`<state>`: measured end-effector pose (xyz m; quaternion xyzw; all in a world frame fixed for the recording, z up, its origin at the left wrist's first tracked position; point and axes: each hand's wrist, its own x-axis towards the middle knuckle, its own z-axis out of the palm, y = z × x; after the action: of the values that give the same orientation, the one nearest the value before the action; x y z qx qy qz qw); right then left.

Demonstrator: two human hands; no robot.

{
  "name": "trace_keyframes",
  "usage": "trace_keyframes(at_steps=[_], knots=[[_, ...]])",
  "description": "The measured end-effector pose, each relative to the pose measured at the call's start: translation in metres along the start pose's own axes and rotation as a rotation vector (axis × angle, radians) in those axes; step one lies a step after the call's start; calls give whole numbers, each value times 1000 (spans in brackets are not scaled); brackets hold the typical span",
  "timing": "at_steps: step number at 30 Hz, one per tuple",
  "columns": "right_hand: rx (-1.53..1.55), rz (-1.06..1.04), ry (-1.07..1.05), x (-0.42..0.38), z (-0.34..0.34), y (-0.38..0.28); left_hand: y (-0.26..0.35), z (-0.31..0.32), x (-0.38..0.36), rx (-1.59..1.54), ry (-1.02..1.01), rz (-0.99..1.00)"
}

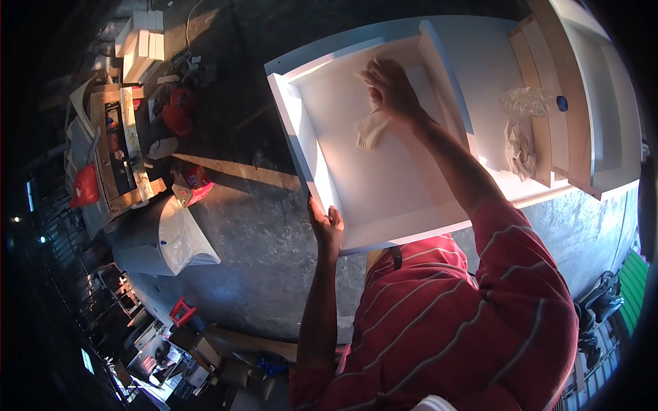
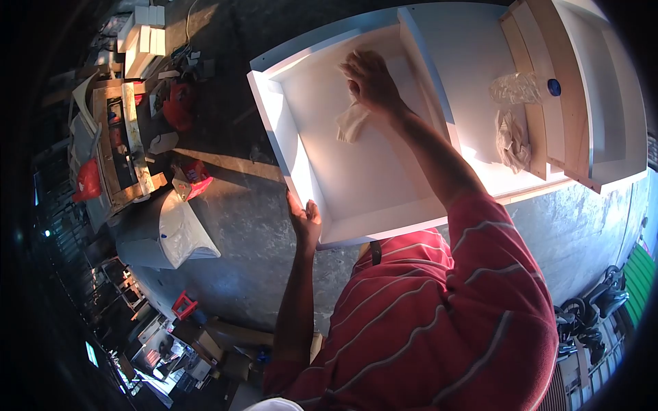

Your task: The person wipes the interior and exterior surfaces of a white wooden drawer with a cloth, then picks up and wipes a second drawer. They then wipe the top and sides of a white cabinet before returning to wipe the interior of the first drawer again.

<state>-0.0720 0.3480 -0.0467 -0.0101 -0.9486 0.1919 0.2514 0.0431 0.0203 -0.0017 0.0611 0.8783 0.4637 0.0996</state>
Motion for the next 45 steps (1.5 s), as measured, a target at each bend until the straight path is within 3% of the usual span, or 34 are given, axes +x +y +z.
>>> trace_keyframes(at_steps=[4, 5, 8, 13, 15, 19, 20, 22, 23, 25, 26, 30, 32, 35, 36, 38, 39, 43, 45], knots=[[-41, 142, -51, 3, 20, -29, 3, -1, 0, 37, -4, -75], [39, 46, -131, 1, 26, -40, 3, 1, -2, 35, -5, -76], [49, 126, -114, 6, 32, -42, 4, -3, -4, 39, -34, -130], [-200, 311, 1, 9, 17, -7, 7, -1, 3, 20, -18, -81], [-345, 496, 119, 8, 29, -9, 14, -1, 2, -12, -10, -96], [-40, 363, -120, 17, 60, -70, 19, -1, -2, -56, -18, -175], [-37, 256, -154, 15, 67, -82, 17, 0, -3, -105, -12, -234], [-30, 40, -203, 17, 78, -94, 4, 3, -3, -35, -17, -168], [-27, 45, -201, 14, 83, -86, 1, 0, -3, 36, -17, -110], [578, 317, -28, 7, 82, -52, -3, -3, -1, 100, -32, -58], [103, 245, -11, 15, 45, -38, -4, -3, -2, 163, -50, -12], [-291, 320, 106, 8, 11, 31, 16, -1, -2, -42, -5, -177], [-389, 395, 127, 17, 15, 19, 2, -1, -1, 96, -18, -13], [-286, 311, 105, 18, 56, -36, 0, 1, -4, 79, 6, 3], [56, 326, -67, 17, 66, -55, 3, 1, -3, 71, 14, 19], [-294, 131, -303, 33, 86, -101, 19, 0, -3, 54, -5, -53], [-174, 98, -226, 37, 98, -114, 22, -2, -1, 36, -21, -117], [78, 112, -252, 48, 90, -118, 11, -3, -2, 59, -33, -70], [49, 43, -291, 45, 80, -108, 5, -1, -2, 52, -32, -67]])
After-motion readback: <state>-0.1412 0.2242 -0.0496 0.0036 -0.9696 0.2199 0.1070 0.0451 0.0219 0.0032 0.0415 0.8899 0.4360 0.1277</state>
